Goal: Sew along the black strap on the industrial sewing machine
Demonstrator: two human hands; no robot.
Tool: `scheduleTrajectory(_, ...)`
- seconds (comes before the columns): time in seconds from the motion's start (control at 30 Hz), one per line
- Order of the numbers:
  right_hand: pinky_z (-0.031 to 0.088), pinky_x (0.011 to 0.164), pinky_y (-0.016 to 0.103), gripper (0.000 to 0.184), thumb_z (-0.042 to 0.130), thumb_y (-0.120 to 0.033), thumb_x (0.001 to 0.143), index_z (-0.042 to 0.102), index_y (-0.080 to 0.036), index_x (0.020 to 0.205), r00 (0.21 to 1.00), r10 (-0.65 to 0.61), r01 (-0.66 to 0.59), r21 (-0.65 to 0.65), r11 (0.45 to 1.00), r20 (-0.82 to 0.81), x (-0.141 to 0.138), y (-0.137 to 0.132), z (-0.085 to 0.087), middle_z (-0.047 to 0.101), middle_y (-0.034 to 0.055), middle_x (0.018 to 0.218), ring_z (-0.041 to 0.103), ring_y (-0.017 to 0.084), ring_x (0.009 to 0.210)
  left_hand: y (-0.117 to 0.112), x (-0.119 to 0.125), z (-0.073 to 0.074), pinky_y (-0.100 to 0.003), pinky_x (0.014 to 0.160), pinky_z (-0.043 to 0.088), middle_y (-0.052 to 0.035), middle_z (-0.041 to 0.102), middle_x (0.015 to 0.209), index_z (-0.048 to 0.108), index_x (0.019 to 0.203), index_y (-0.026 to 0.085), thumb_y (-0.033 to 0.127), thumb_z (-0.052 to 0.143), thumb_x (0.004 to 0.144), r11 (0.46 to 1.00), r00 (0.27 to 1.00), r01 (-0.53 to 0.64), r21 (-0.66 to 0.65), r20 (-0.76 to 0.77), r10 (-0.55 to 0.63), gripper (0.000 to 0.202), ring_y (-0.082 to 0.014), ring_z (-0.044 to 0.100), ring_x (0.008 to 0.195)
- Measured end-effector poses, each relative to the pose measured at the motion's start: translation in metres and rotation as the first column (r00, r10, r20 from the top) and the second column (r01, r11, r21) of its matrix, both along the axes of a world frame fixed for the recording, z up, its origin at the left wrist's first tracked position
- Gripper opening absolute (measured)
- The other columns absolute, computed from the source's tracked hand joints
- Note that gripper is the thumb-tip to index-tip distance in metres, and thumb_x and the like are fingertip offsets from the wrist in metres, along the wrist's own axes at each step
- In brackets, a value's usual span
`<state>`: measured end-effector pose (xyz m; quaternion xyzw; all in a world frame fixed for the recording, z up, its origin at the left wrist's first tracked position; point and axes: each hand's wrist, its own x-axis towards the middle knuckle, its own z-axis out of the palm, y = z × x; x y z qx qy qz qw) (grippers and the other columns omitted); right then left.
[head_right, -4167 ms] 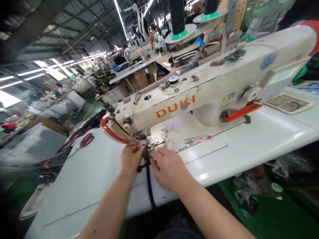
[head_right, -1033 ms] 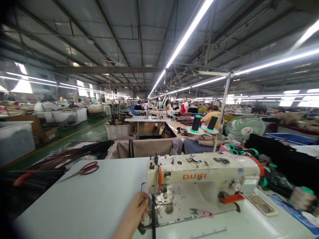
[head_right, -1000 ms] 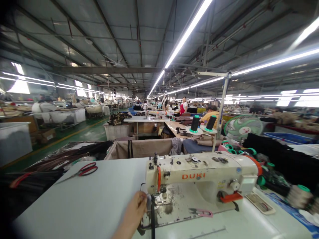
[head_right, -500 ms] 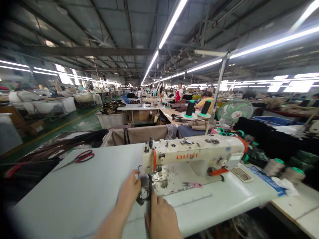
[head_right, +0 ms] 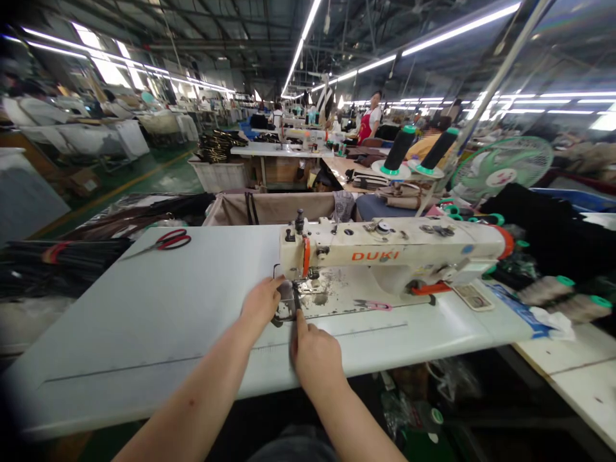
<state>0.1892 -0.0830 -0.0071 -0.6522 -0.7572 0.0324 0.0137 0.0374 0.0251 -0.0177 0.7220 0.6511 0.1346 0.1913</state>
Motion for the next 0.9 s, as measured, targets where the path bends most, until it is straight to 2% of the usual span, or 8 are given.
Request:
scheduleTrajectory(0.27,0.06,0.069,0.036,0.053,0.049,-0.013,0.099,0.055,-0.01,0.152,1.0,0.013,-0.013,-0.028,1.0,0.021,0.0,0.007,0.001,0.082,0.014,0.096,0.08,0.029,0.085,0.005,0.005,-0.005,-0.032,0.09,0.052,-0.0087,0.066,0.112,0.066,0.14,0.031,0.014,0.043,0.1,0.998,0.993,0.053,-0.017,-0.101,-0.054,0.048,-0.0249,0.069,0.103)
scheduleTrajectory(0.57,0.058,0.068,0.032,0.054,0.052,-0.012,0.097,0.055,-0.009,0.151,1.0,0.022,-0.022,-0.001,1.0,0.021,-0.001,0.009,-0.003,0.082,0.0154,0.094,0.08,0.027,0.083,0.01,0.007,-0.007,-0.031,0.079,0.051,-0.0087,0.067,0.11,0.063,0.141,0.033,0.012,0.042,0.101,0.997,0.982,0.072,-0.027,-0.175,-0.076,0.051,-0.0256,0.072,0.095)
scheduleTrajectory(0.9,0.061,0.071,0.034,0.054,0.05,-0.009,0.098,0.055,-0.009,0.151,0.999,0.023,-0.022,-0.001,1.0,0.032,-0.002,0.013,-0.004,0.083,0.0159,0.095,0.081,0.027,0.084,0.011,0.012,-0.009,-0.037,0.09,0.054,-0.0119,0.063,0.116,0.065,0.138,0.031,0.018,0.047,0.101,0.996,0.984,0.075,-0.038,-0.157,-0.08,0.043,-0.0269,0.07,0.101)
